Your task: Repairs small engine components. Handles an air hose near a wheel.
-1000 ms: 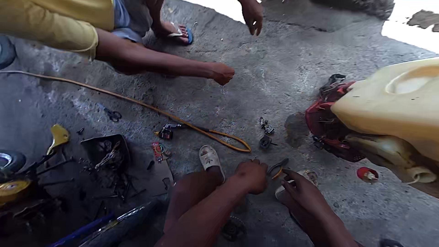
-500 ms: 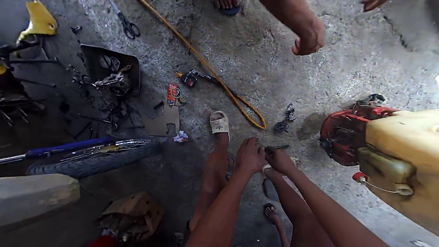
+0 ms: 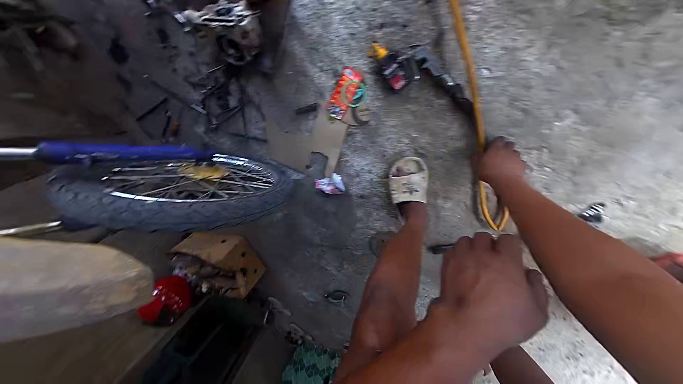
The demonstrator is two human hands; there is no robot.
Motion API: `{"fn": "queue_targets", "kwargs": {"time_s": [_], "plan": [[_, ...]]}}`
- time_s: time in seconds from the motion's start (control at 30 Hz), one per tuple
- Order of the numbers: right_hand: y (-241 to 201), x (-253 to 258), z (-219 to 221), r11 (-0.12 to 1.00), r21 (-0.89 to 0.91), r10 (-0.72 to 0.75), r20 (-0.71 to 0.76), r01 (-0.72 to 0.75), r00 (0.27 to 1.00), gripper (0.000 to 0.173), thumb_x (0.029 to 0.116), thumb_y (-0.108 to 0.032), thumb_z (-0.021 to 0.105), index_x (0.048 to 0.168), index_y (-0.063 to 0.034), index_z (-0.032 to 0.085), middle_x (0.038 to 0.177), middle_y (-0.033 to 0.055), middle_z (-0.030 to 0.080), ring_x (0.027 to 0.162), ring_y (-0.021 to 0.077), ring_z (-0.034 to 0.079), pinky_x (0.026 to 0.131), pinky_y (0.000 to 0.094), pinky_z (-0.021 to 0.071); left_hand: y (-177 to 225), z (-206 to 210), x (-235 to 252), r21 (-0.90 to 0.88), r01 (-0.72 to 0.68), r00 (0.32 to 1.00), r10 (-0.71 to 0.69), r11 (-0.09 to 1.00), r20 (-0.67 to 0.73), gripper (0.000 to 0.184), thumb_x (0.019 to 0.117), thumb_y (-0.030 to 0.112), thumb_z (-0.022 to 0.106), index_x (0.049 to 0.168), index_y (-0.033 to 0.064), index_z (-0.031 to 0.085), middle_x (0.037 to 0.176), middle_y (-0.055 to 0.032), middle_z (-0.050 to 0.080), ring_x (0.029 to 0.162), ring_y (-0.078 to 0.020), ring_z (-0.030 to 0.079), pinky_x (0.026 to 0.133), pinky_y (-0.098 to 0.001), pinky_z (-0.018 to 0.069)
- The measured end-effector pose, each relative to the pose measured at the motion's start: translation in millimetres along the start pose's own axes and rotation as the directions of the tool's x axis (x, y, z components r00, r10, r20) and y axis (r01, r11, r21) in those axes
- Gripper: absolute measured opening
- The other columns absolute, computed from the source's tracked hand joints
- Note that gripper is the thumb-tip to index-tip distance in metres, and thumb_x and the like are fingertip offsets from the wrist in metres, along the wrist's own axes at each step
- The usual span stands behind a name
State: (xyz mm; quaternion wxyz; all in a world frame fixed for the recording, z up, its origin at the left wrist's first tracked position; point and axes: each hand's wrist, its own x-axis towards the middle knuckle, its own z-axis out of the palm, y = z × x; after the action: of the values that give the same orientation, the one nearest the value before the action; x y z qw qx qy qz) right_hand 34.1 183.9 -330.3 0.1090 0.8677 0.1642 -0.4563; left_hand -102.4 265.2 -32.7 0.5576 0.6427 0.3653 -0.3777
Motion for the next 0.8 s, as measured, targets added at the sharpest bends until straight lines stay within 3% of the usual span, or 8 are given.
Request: {"fn": "queue_targets", "kwargs": {"time_s": [0.13, 0.27, 0.37, 0.5, 0.57, 0.67, 0.73, 0.8], "plan": [[-7, -16, -9, 0.999, -0.013, -0.045, 0.114, 0.047, 0.992, 0.064, 0.101, -0.035, 0.059, 0.143, 0.0072, 0.036, 0.127, 0.0408, 0.054, 0.11, 0.0588, 0.06, 0.085, 0.0751, 0.0473, -3, -23, 6, -0.086, 0.01, 0.999, -0.014, 0.996, -0.045, 0.044, 0.099, 0.036, 0.061, 0.137, 0.0148, 0.062, 0.129, -0.0098, 0.064, 0.12, -0.0279, 0.061, 0.095, -0.0466, 0.0541], [-24, -89, -62, 0.988, 0.114, -0.113, 0.105, 0.101, 0.988, 0.05, 0.1063, -0.027, 0.048, 0.146, 0.001, 0.038, 0.118, 0.031, 0.062, 0.105, 0.0467, 0.065, 0.089, 0.0659, 0.05, -14, -28, 7, -0.218, 0.071, 0.99, -0.095, 0.973, -0.105, 0.059, 0.0971, 0.037, 0.063, 0.149, 0.0134, 0.052, 0.145, -0.0125, 0.056, 0.133, -0.032, 0.053, 0.104, -0.0493, 0.0505], [-49, -154, -114, 0.978, 0.185, -0.112, 0.074, 0.097, 0.991, 0.043, 0.1077, -0.03, 0.045, 0.139, -0.0012, 0.044, 0.097, 0.0227, 0.063, 0.081, 0.0369, 0.066, 0.073, 0.0592, 0.0535, -30, -22, -16, -0.426, 0.139, 0.989, -0.144, 0.894, 0.02, 0.077, 0.0956, 0.052, 0.063, 0.156, 0.0103, 0.042, 0.15, -0.0183, 0.05, 0.138, -0.0365, 0.049, 0.109, -0.0557, 0.0465], [-101, -218, -180, 0.923, 0.383, 0.003, 0.097, -0.041, 0.995, 0.038, 0.1099, -0.034, 0.042, 0.135, -0.0048, 0.043, 0.082, 0.0095, 0.051, 0.059, 0.0202, 0.053, 0.058, 0.0436, 0.0511, -15, -27, -78, -0.848, 0.174, 0.963, 0.094, 0.501, 0.253, 0.062, 0.1066, 0.048, 0.051, 0.148, 0.0015, 0.047, 0.131, -0.0242, 0.062, 0.119, -0.0333, 0.062, 0.104, -0.0534, 0.0481], [-125, -241, -199, 0.866, 0.494, 0.041, 0.094, -0.082, 0.995, 0.032, 0.1101, -0.032, 0.042, 0.128, -0.006, 0.044, 0.079, 0.0049, 0.047, 0.054, 0.015, 0.048, 0.054, 0.037, 0.049, -1, -29, -110, -0.957, 0.197, 0.958, 0.164, 0.212, 0.234, 0.052, 0.1105, 0.045, 0.04, 0.138, 0.0025, 0.052, 0.109, -0.0128, 0.064, 0.093, -0.02, 0.063, 0.085, -0.0394, 0.0536], [-159, -261, -211, 0.693, 0.71, 0.058, 0.118, -0.125, 0.991, 0.018, 0.1109, -0.028, 0.043, 0.112, -0.0099, 0.042, 0.07, -0.0018, 0.039, 0.046, 0.009, 0.042, 0.045, 0.0278, 0.0457, 4, -48, -144, -0.957, 0.214, 0.972, 0.142, -0.193, 0.189, 0.055, 0.11, 0.051, 0.038, 0.133, 0.0031, 0.054, 0.097, -0.0116, 0.071, 0.084, -0.0218, 0.072, 0.077, -0.0378, 0.0609], [-182, -269, -216, 0.564, 0.815, 0.046, 0.132, -0.134, 0.99, 0.014, 0.111, -0.025, 0.043, 0.105, -0.0116, 0.041, 0.064, -0.0034, 0.037, 0.044, 0.0083, 0.04, 0.042, 0.0259, 0.0435, 0, -67, -160, -0.929, 0.203, 0.978, 0.1, -0.308, 0.18, 0.058, 0.1085, 0.055, 0.037, 0.128, 0.0046, 0.057, 0.089, -0.0084, 0.067, 0.075, -0.0202, 0.069, 0.069, -0.0364, 0.0604], [-203, -277, -217, 0.475, 0.869, 0.022, 0.148, -0.14, 0.989, 0.012, 0.1109, -0.023, 0.042, 0.104, -0.0124, 0.041, 0.063, -0.0033, 0.038, 0.044, 0.0082, 0.041, 0.041, 0.0251, 0.0433, -6, -88, -177, -0.931, 0.206, 0.978, 0.055, -0.302, 0.199, 0.061, 0.1073, 0.061, 0.034, 0.125, 0.0078, 0.059, 0.087, -0.0054, 0.064, 0.065, -0.0155, 0.062, 0.058, -0.0308, 0.0559]]}}
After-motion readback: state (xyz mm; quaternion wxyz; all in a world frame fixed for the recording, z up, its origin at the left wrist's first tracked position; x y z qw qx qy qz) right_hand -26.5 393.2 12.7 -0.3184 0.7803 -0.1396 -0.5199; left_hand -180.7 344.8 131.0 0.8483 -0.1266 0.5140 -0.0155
